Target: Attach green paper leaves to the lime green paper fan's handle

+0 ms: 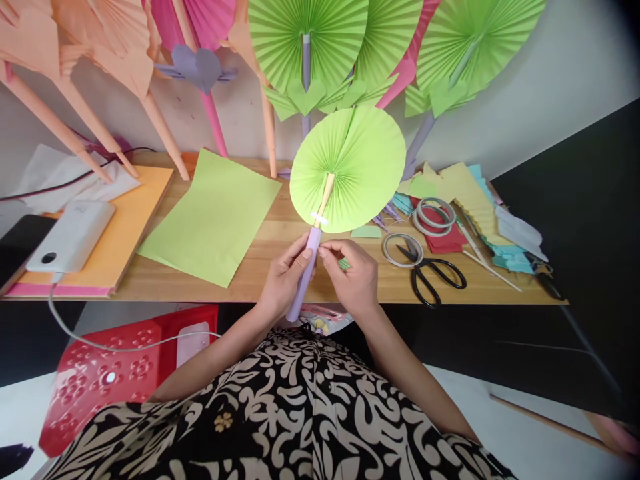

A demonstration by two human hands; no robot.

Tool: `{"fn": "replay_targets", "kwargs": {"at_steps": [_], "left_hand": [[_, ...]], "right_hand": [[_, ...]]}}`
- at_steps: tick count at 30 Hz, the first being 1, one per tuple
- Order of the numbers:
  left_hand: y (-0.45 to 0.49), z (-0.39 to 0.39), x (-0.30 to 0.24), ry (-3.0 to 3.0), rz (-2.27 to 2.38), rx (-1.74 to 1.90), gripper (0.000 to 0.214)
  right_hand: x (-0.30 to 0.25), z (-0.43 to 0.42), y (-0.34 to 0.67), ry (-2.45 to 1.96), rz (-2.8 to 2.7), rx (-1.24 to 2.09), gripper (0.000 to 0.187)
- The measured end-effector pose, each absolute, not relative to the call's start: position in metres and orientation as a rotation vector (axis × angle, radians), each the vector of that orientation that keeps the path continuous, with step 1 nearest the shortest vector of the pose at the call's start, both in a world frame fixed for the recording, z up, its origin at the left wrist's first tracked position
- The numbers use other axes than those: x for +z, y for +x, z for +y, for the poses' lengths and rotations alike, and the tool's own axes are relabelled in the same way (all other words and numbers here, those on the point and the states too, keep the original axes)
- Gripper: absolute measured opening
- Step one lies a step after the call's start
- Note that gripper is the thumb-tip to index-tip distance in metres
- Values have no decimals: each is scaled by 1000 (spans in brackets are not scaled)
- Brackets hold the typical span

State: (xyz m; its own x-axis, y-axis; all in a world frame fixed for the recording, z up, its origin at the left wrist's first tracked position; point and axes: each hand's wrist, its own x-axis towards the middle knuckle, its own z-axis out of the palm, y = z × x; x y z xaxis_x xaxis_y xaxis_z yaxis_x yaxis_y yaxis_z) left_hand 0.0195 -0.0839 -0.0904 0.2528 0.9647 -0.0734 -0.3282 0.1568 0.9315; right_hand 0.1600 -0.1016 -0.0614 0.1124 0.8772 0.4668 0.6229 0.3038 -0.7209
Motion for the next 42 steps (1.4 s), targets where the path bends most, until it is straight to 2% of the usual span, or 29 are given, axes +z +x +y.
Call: {"fn": "replay_targets", "kwargs": {"at_steps": [11, 29, 35, 42], "left_hand": [[20, -84, -89, 967, 870, 1132, 45], [21, -88, -84, 817, 720, 1051, 45], [22, -86, -80, 812, 676, 1056, 32], [22, -88, -83, 849, 691, 1046, 37]], "right_hand": [[-64, -101, 159, -1401, -1756, 8, 18], [-63, -98, 161, -1409, -1775, -142, 20], [-63, -102, 164, -1359, -1701, 117, 21], [-71, -94, 168, -1301, -1248, 797, 23]]}}
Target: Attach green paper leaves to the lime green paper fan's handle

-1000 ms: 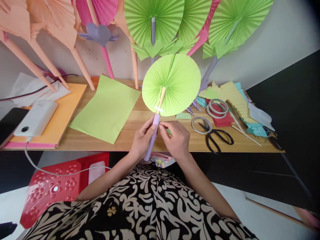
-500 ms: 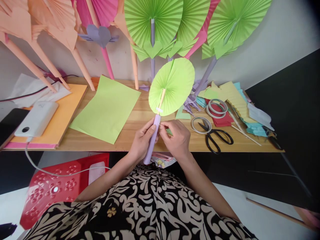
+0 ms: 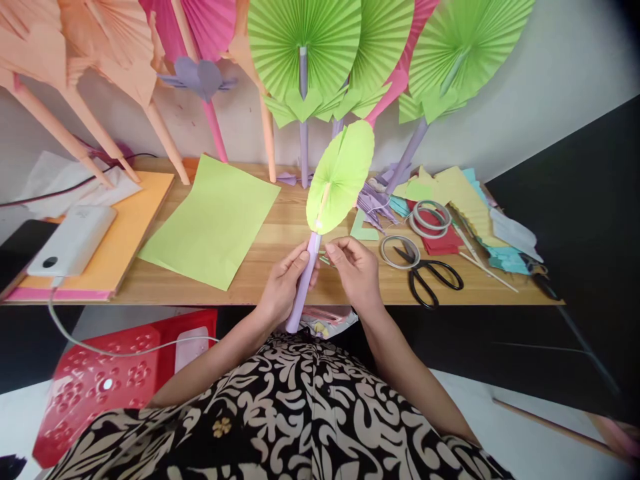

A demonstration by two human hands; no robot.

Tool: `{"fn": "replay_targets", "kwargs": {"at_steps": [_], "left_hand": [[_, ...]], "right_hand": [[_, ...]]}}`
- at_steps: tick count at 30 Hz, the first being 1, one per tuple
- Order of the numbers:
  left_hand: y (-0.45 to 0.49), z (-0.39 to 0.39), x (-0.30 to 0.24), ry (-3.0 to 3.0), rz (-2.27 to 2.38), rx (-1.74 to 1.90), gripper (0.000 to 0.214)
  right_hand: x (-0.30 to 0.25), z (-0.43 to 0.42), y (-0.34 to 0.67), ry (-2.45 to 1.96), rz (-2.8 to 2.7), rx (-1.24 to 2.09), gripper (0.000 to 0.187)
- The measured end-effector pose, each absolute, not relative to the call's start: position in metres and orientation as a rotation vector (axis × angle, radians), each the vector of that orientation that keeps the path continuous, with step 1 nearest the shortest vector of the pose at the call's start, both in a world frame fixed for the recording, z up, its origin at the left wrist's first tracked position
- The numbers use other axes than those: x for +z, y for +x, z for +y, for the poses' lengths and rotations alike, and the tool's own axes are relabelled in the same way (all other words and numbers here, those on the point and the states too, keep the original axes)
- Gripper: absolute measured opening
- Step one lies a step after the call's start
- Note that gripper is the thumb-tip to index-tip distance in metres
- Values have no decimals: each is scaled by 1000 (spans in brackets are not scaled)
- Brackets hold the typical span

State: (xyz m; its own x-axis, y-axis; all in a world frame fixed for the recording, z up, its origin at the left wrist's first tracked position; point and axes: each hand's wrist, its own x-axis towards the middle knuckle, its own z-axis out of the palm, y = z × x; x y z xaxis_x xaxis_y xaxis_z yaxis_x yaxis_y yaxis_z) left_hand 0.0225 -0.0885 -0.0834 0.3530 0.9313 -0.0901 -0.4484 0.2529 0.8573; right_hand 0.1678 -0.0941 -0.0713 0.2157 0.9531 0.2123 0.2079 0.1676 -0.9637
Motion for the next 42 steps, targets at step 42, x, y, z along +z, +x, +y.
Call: {"fn": "replay_targets", "kwargs": {"at_steps": [42], "left_hand": [[38, -99, -77, 866, 758, 1170, 37]], "right_hand": [[-67, -96, 129, -1099, -703, 1329, 29]]}}
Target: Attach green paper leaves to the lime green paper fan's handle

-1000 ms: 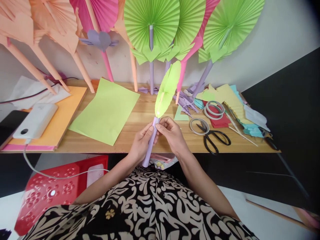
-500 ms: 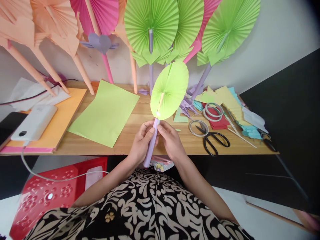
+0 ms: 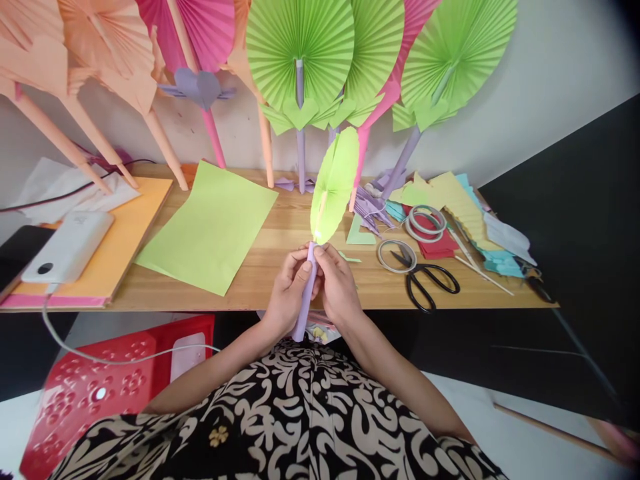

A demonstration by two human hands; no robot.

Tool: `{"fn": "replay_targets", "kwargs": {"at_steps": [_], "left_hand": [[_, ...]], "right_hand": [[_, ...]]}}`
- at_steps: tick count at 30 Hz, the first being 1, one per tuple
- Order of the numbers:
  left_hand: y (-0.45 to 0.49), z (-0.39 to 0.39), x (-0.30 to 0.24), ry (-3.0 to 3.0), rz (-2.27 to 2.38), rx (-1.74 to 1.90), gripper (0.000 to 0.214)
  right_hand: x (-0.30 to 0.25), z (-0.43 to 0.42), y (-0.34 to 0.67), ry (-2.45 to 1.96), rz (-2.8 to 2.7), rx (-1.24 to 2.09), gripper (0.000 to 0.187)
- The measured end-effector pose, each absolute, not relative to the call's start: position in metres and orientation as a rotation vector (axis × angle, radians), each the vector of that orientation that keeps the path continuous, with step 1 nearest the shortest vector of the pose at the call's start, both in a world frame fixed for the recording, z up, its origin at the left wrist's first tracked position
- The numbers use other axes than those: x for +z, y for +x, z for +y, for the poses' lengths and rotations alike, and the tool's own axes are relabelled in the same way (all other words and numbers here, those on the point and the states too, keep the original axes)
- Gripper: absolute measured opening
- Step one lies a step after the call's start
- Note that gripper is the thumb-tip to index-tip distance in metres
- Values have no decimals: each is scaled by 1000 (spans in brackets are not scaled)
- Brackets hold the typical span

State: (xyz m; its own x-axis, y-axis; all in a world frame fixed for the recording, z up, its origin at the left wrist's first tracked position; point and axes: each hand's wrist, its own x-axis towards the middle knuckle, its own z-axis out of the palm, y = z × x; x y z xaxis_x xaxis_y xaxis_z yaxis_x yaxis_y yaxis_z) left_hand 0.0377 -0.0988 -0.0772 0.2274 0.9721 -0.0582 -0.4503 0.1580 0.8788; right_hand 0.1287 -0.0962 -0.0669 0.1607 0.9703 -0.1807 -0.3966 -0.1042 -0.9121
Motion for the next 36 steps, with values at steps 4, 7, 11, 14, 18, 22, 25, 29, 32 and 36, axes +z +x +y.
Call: {"fn": "replay_targets", "kwargs": {"at_steps": [4, 7, 11, 14, 18, 22, 25, 29, 32, 36], "left_hand": [[36, -98, -76, 869, 748, 1180, 36], [35, -98, -76, 876, 771, 1182, 34], [36, -100, -77, 900, 774, 1179, 35], [36, -101, -79, 919, 760, 1174, 35], [35, -101, -79, 920, 727, 1180, 32], [36, -100, -77, 905, 699, 1203, 31], [36, -99, -74, 901, 715, 1214, 32], [32, -97, -74, 915, 755, 1213, 29], [28, -92, -77, 907, 724, 1231, 28], [23, -87, -81, 902, 702, 1249, 26]], "right_hand": [[-68, -98, 130, -1085, -760, 1351, 23], [-69, -98, 130, -1093, -780, 1354, 24], [-69, -98, 127, -1158, -740, 1321, 33], [-69, -98, 126, -1171, -714, 1303, 37], [-67, -97, 126, -1151, -699, 1308, 32], [-66, -99, 127, -1104, -735, 1327, 26], [-65, -100, 128, -1101, -767, 1335, 28], [-67, -101, 134, -1063, -835, 1415, 35], [-72, -102, 145, -1037, -933, 1353, 39], [-73, -105, 158, -1238, -1157, 906, 29]]}}
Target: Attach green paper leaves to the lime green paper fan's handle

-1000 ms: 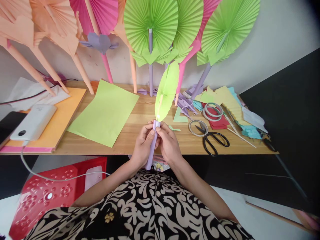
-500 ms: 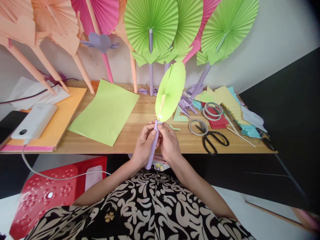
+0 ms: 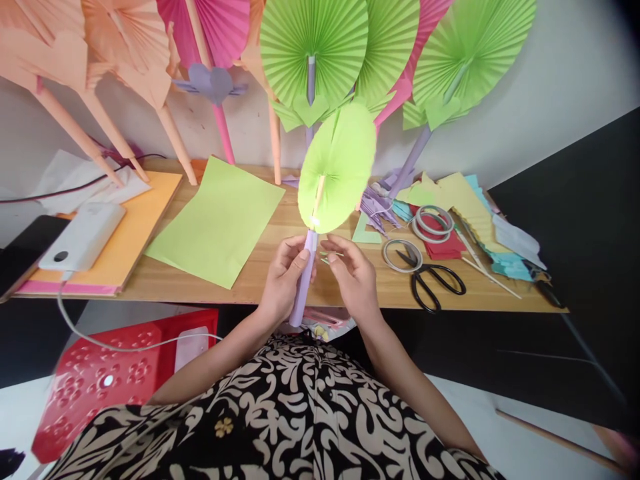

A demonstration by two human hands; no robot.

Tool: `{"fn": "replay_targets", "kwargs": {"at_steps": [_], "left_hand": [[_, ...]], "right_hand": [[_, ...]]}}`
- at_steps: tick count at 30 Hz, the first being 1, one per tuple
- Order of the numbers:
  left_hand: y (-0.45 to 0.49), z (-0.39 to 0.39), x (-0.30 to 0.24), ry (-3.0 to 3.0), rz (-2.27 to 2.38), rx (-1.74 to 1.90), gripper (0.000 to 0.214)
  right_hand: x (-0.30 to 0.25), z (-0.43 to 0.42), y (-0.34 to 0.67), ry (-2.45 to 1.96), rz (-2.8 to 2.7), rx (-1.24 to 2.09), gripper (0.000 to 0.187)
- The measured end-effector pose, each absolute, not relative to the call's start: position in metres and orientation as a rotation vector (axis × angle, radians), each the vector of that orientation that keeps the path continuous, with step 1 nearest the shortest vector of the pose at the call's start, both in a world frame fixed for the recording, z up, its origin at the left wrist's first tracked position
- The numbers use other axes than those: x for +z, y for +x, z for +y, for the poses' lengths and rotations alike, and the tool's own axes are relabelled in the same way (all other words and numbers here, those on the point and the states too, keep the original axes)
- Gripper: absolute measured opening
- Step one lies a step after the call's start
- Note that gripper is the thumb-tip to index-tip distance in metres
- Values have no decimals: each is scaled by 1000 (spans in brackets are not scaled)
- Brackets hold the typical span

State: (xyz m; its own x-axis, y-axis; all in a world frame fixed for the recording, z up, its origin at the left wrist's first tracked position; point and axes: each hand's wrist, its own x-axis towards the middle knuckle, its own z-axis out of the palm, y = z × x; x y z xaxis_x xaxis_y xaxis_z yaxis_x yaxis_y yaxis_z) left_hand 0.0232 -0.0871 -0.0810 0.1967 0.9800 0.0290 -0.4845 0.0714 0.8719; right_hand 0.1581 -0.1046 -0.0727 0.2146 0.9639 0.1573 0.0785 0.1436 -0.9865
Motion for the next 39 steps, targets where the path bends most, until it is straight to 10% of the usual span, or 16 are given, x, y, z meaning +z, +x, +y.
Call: {"fn": "replay_targets", "kwargs": {"at_steps": [7, 39], "left_hand": [[25, -87, -81, 889, 673, 1242, 21], [28, -86, -84, 875, 717, 1202, 22]], "right_hand": [[-59, -107, 157, -1352, -1471, 426, 9], [-57, -97, 158, -1402, -1413, 561, 18]]}}
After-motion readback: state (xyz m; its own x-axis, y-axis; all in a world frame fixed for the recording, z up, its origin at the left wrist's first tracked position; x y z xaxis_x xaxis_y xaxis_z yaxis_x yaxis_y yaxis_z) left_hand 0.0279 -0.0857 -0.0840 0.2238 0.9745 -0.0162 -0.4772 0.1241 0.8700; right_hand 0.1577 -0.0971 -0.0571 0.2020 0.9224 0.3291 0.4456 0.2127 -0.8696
